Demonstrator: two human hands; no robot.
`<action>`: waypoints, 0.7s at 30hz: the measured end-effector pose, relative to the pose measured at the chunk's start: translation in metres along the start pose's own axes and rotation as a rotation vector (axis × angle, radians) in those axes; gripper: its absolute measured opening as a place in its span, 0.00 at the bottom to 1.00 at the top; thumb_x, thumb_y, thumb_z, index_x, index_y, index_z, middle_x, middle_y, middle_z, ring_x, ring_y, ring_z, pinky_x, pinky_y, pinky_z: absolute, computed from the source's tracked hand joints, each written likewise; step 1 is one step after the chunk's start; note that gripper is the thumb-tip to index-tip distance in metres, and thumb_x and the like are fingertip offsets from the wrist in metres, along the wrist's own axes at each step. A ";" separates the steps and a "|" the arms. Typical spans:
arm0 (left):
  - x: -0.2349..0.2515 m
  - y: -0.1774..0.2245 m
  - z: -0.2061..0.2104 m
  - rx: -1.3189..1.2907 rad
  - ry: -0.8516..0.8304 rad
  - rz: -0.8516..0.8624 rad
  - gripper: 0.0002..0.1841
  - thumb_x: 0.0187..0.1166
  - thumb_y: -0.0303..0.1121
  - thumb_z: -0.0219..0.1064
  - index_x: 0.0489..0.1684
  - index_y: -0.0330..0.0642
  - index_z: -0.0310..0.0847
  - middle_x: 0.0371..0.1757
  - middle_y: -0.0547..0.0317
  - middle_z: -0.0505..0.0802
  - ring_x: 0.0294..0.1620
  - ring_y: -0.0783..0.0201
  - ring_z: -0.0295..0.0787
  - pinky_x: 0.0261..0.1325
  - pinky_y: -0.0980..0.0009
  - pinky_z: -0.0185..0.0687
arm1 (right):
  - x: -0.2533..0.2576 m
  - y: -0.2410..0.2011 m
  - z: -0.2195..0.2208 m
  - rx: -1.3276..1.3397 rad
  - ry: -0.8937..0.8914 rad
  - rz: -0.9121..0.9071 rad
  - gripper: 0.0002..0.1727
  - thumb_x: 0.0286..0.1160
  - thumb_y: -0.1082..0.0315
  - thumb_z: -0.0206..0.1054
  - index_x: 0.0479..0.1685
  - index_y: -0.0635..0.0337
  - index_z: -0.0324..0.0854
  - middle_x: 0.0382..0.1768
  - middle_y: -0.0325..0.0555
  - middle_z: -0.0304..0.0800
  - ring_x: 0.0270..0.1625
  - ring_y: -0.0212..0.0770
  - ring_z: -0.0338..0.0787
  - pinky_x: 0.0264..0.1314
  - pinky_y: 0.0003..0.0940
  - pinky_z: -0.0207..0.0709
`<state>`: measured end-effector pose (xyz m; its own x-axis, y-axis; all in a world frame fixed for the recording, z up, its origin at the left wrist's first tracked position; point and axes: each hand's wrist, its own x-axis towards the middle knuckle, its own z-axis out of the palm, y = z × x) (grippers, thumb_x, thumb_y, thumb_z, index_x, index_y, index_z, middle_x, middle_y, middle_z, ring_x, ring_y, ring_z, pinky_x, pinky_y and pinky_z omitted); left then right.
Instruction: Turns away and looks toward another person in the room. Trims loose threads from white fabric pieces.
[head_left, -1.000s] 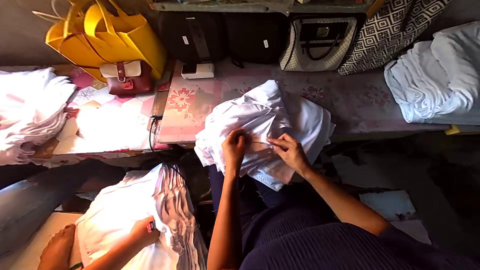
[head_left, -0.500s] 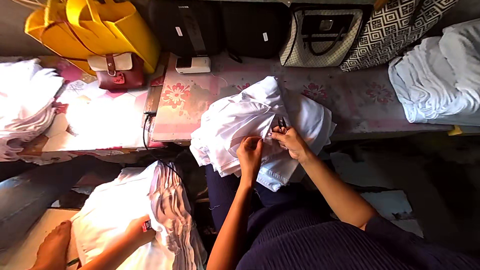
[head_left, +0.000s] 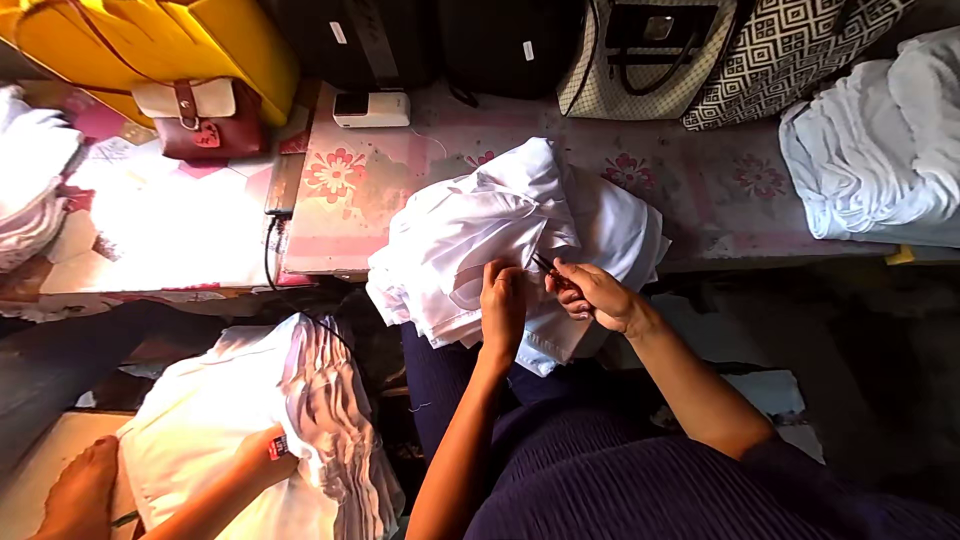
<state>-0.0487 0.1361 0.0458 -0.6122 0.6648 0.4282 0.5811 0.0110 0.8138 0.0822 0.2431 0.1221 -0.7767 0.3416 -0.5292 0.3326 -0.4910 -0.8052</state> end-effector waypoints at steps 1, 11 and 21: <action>0.000 -0.001 -0.001 -0.026 0.000 -0.022 0.03 0.70 0.18 0.71 0.36 0.25 0.89 0.47 0.38 0.91 0.47 0.55 0.92 0.53 0.66 0.89 | 0.000 0.002 -0.001 0.008 -0.031 0.018 0.26 0.98 0.51 0.35 0.38 0.52 0.74 0.14 0.25 0.60 0.12 0.20 0.59 0.15 0.14 0.56; 0.000 0.001 -0.021 -0.412 -0.041 -0.429 0.01 0.72 0.23 0.70 0.32 0.37 0.87 0.48 0.58 0.90 0.48 0.72 0.87 0.50 0.75 0.85 | 0.010 0.013 0.004 -0.057 -0.019 0.094 0.24 0.97 0.51 0.43 0.33 0.52 0.74 0.11 0.24 0.55 0.10 0.20 0.52 0.13 0.15 0.48; -0.002 0.005 -0.019 -0.422 -0.005 -0.394 0.03 0.66 0.20 0.72 0.28 0.36 0.85 0.48 0.58 0.87 0.45 0.75 0.87 0.45 0.80 0.87 | 0.015 0.010 0.007 -0.119 0.024 0.083 0.23 0.97 0.52 0.44 0.33 0.52 0.75 0.11 0.25 0.55 0.10 0.20 0.52 0.14 0.16 0.47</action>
<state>-0.0547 0.1205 0.0565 -0.7361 0.6742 0.0603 0.0449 -0.0402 0.9982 0.0703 0.2379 0.1082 -0.7311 0.3239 -0.6004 0.4572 -0.4207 -0.7836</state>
